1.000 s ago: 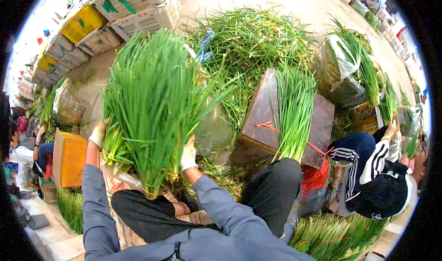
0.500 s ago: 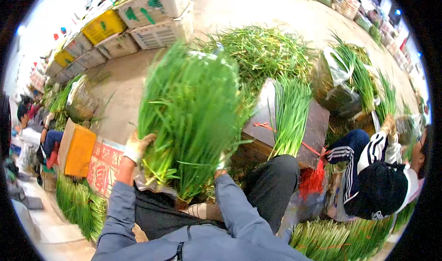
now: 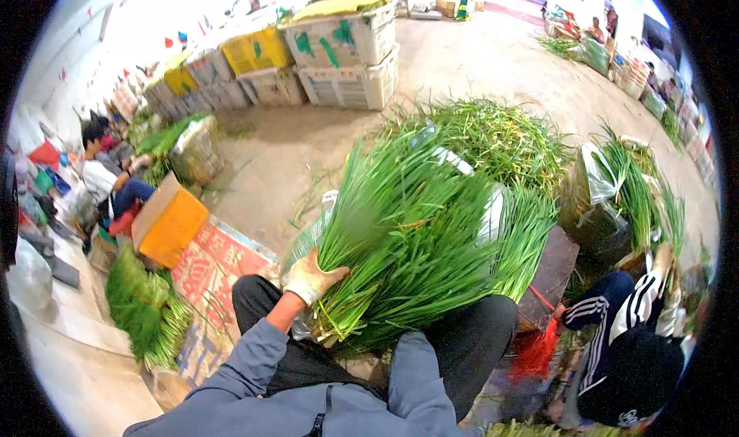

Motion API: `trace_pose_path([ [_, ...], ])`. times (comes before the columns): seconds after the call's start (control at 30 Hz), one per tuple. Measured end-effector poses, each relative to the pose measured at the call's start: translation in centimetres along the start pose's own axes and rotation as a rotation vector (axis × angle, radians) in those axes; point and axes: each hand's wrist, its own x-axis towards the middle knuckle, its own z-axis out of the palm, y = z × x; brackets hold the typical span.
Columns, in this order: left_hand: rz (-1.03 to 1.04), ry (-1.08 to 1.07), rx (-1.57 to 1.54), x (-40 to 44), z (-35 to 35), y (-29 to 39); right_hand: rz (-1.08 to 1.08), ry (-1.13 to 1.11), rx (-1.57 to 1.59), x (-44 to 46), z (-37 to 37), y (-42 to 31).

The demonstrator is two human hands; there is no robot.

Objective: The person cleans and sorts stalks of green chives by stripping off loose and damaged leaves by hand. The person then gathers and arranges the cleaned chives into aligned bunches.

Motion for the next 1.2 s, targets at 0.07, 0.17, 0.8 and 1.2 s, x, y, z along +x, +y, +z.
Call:
trace_pose_path([
  [0.07,0.074,0.058,-0.090,2.0,1.1,-1.7,0.010,-0.027,-0.002,0.3,1.1,0.3],
  [0.17,0.065,0.059,-0.091,3.1,0.0,-1.4,0.026,-0.070,-0.002,0.6,3.3,1.3],
  [0.8,0.256,0.071,-0.148,15.2,-1.9,-8.2,-0.016,-0.046,-0.097,2.9,9.9,3.9],
  [1.2,0.162,0.138,-0.281,17.6,-2.5,-11.9,-0.125,0.057,-0.270,3.9,11.8,4.1],
])
